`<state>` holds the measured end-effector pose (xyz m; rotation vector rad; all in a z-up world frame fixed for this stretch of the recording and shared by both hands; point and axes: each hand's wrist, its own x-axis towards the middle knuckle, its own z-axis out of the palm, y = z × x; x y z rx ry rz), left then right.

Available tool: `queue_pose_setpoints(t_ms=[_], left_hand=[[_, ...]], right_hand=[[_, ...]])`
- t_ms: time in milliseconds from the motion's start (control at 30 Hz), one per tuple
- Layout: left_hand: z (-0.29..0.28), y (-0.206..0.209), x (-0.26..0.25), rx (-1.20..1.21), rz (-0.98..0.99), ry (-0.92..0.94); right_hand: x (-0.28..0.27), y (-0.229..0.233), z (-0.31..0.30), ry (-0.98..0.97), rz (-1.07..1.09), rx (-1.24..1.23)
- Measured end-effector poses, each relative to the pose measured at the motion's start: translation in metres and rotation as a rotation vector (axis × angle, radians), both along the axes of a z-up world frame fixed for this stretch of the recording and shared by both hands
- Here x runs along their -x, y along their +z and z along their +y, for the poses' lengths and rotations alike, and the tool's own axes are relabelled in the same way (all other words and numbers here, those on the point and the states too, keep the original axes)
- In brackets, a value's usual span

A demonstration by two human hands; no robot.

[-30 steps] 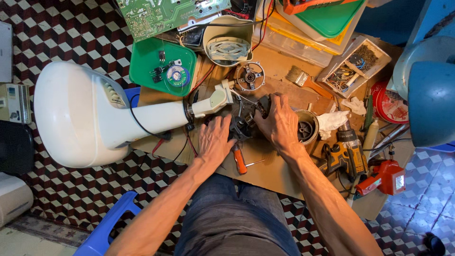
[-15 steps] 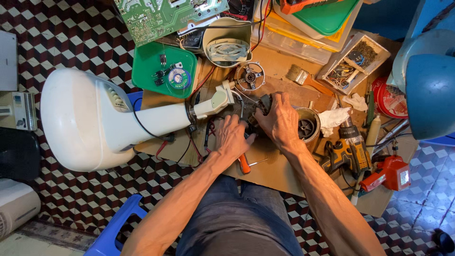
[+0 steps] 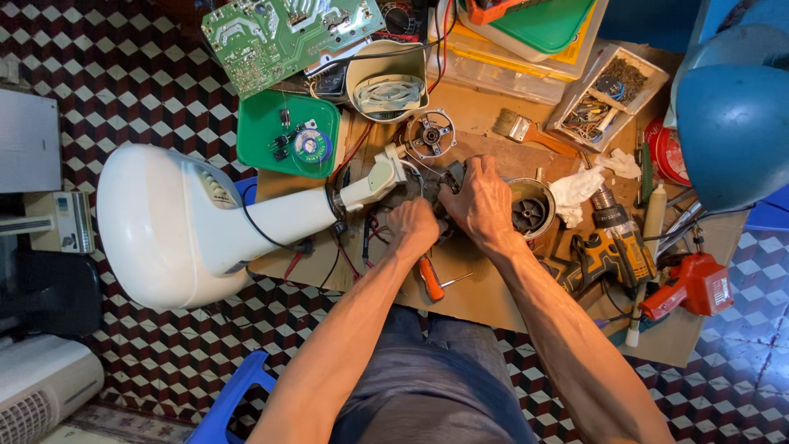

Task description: The person disassembles a small motor or appliance component on a cluttered workbench. They remove parts, separate wires, and place components into a small metal tin. The person then reassembles the device and continues to manipulate its internal parts.

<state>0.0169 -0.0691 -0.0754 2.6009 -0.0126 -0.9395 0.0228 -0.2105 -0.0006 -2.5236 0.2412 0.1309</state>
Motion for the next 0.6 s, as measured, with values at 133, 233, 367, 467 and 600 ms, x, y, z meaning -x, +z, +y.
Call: queue_pose_setpoints(t_ms=[133,233,367,467,600], left_hand=[[0.008,0.025,-0.020,-0.054,0.247,0.135],[0.010,0.039,-0.038,-0.137,0.380,0.180],[0.021,0.035,-0.042,-0.016,0.471,0.188],[0.033,0.022,-0.042,0.194,0.534,0.289],[0.049,0.015,-0.036,0.133,0.315,0.066]], right_hand=[[-0.004,-0.002,0.000,-0.004,0.005,-0.028],[-0.003,-0.005,0.002,0.004,-0.026,-0.054],[-0.003,-0.008,0.006,0.000,-0.033,-0.076],[-0.003,-0.007,0.003,0.031,-0.057,-0.097],[-0.003,-0.007,0.002,0.014,-0.043,-0.074]])
